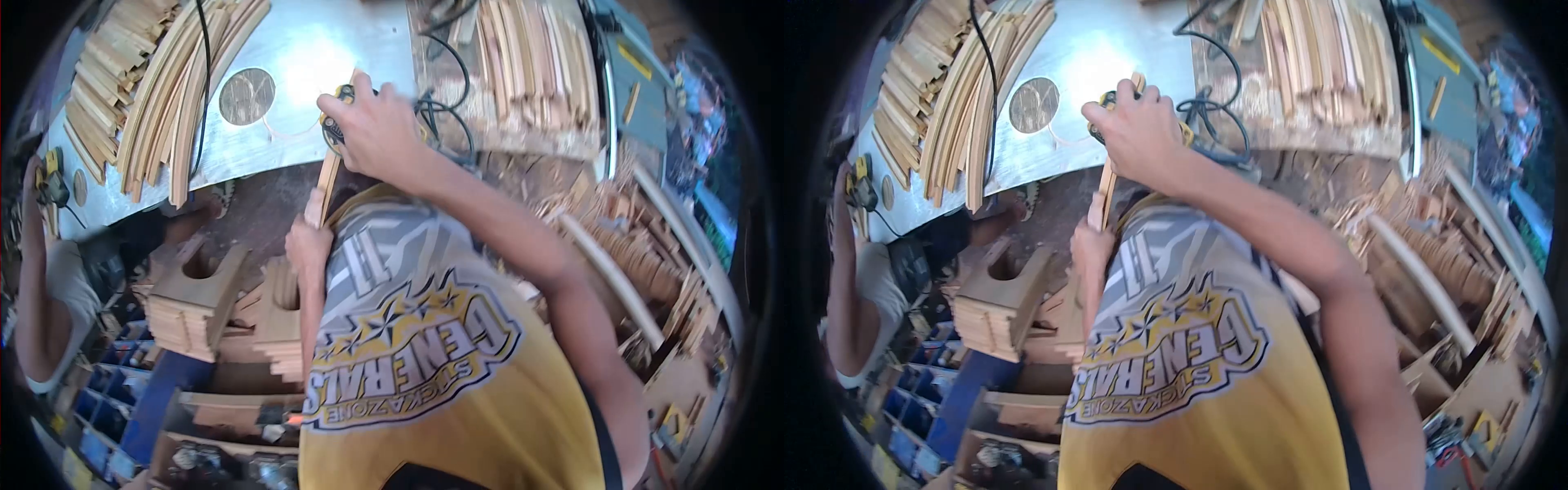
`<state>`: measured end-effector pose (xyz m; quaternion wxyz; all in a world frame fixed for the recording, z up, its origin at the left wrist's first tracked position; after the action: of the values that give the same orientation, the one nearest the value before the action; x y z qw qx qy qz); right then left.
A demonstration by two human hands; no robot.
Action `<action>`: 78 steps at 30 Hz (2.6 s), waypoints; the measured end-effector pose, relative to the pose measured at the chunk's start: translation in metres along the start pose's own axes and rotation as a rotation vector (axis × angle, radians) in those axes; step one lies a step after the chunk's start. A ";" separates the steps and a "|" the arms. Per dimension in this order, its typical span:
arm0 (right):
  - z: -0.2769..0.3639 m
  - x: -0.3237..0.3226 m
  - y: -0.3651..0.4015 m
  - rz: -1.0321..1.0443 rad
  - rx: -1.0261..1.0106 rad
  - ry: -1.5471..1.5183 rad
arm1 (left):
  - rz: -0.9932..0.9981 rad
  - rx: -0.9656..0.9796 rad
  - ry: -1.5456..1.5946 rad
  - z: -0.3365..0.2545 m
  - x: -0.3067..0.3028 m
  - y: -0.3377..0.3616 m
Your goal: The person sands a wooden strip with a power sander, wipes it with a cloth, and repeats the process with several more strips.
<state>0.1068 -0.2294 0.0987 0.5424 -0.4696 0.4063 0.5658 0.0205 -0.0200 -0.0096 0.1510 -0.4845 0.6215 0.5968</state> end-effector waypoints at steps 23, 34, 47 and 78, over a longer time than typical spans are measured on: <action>-0.070 -0.002 -0.118 0.039 -0.088 -0.121 | -0.693 0.204 0.092 -0.003 -0.229 0.033; -0.073 -0.005 -0.139 0.082 -0.106 -0.114 | -0.864 0.120 0.045 -0.036 -0.268 0.016; -0.047 -0.003 -0.134 0.051 0.164 -0.042 | -0.614 0.264 -0.039 0.022 -0.272 -0.181; 0.018 0.011 -0.141 -0.104 0.453 -0.139 | -0.355 0.349 0.104 -0.180 -0.395 -0.468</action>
<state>0.2461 -0.1977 0.0995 0.6890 -0.3161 0.4599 0.4624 0.6485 0.0724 0.0581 0.3027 -0.5828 0.6273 0.4187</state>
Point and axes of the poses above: each hand's wrist, its own y-axis away from the middle knuckle, its own x-axis out of the palm, z = x × y, the point moved 1 cm from there along -y, towards the middle knuckle, and after that the axes turned 1 degree about y, right-handed, at the moved point
